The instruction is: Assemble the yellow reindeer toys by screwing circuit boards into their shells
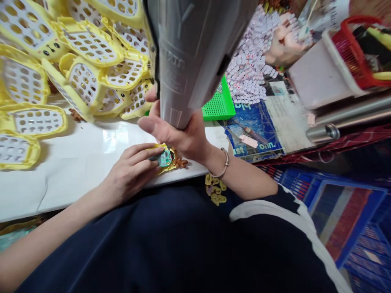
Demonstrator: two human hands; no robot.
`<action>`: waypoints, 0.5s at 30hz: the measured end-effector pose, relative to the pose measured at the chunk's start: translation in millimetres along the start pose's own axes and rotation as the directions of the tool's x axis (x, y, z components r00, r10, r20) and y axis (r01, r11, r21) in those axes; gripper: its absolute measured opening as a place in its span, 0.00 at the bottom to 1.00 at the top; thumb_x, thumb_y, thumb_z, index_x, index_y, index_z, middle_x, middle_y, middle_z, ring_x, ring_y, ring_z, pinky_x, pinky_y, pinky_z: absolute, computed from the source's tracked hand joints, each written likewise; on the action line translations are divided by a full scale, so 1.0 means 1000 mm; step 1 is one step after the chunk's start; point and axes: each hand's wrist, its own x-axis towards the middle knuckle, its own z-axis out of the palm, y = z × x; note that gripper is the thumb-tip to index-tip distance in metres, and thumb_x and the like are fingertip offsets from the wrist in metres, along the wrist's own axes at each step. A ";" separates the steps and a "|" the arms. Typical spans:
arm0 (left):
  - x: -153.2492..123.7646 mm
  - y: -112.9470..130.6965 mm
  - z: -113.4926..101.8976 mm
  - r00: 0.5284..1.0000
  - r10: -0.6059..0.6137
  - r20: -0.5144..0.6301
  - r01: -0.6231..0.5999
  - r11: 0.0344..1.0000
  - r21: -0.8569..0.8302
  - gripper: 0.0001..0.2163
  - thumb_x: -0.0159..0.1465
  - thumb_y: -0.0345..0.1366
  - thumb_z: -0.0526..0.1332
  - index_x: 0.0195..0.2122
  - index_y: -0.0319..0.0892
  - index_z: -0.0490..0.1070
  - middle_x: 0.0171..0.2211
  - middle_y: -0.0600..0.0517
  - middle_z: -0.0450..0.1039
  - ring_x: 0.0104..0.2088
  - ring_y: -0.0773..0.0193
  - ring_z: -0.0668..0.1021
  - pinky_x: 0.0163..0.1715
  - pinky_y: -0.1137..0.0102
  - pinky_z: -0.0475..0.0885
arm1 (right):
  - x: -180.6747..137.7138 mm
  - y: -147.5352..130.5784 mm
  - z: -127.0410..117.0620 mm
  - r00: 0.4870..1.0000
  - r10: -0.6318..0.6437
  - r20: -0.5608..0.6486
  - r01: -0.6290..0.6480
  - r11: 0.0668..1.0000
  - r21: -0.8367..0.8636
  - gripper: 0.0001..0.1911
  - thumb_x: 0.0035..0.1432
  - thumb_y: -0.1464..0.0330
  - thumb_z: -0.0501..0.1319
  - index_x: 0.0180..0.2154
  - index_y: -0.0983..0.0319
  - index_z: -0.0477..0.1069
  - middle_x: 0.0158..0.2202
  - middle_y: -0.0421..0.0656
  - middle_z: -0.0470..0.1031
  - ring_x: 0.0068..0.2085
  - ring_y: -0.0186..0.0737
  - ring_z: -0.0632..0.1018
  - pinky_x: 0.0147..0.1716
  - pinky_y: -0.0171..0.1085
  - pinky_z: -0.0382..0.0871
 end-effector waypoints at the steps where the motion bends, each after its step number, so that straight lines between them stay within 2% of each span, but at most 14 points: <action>1: 0.000 0.000 0.000 1.000 0.000 -0.003 0.000 1.000 -0.002 0.04 0.66 0.29 0.57 0.35 0.41 0.70 0.51 0.44 0.76 0.53 0.53 0.72 0.49 0.56 0.72 | 0.002 -0.002 -0.001 1.000 -0.017 0.017 0.017 1.000 0.024 0.15 0.51 0.60 0.66 0.40 0.52 0.65 0.21 0.30 0.62 0.17 0.29 0.62 0.19 0.34 0.61; 4: 0.000 0.001 0.000 1.000 -0.002 -0.012 0.002 1.000 -0.010 0.03 0.66 0.29 0.57 0.35 0.41 0.69 0.51 0.44 0.76 0.54 0.54 0.72 0.49 0.56 0.72 | 0.009 -0.015 -0.006 0.997 -0.080 0.013 0.080 0.997 0.009 0.16 0.52 0.60 0.66 0.42 0.51 0.66 0.22 0.31 0.65 0.18 0.30 0.65 0.18 0.34 0.61; 7: -0.001 0.002 -0.001 1.000 0.007 -0.007 -0.007 1.000 -0.004 0.03 0.66 0.28 0.57 0.37 0.41 0.69 0.51 0.42 0.75 0.54 0.54 0.72 0.51 0.55 0.72 | 0.022 -0.031 -0.020 0.973 -0.170 -0.153 0.146 0.977 -0.157 0.17 0.49 0.55 0.67 0.41 0.49 0.67 0.22 0.32 0.65 0.19 0.33 0.67 0.18 0.36 0.62; 9: -0.002 0.003 -0.001 1.000 0.020 -0.002 -0.020 0.999 0.031 0.03 0.65 0.27 0.57 0.39 0.40 0.68 0.52 0.41 0.74 0.56 0.53 0.72 0.54 0.52 0.69 | 0.033 -0.034 -0.036 0.924 -0.256 -0.284 0.173 0.943 -0.285 0.19 0.48 0.52 0.67 0.40 0.49 0.66 0.22 0.33 0.63 0.19 0.33 0.66 0.19 0.36 0.62; 12: -0.003 0.004 -0.004 0.999 0.050 -0.021 -0.048 0.995 0.082 0.05 0.65 0.27 0.58 0.42 0.39 0.68 0.56 0.37 0.70 0.60 0.49 0.67 0.57 0.49 0.67 | 0.050 -0.025 -0.066 0.854 -0.362 -0.373 0.202 0.892 -0.403 0.22 0.47 0.48 0.66 0.39 0.51 0.65 0.21 0.32 0.59 0.18 0.33 0.65 0.19 0.36 0.61; 15: -0.005 0.006 -0.009 0.999 0.029 -0.034 -0.025 0.993 0.112 0.12 0.64 0.26 0.58 0.49 0.38 0.67 0.59 0.34 0.64 0.62 0.45 0.64 0.56 0.49 0.68 | 0.060 -0.007 -0.091 0.841 -0.395 -0.370 0.198 0.860 -0.471 0.23 0.48 0.45 0.64 0.39 0.51 0.65 0.20 0.32 0.58 0.17 0.32 0.65 0.19 0.36 0.62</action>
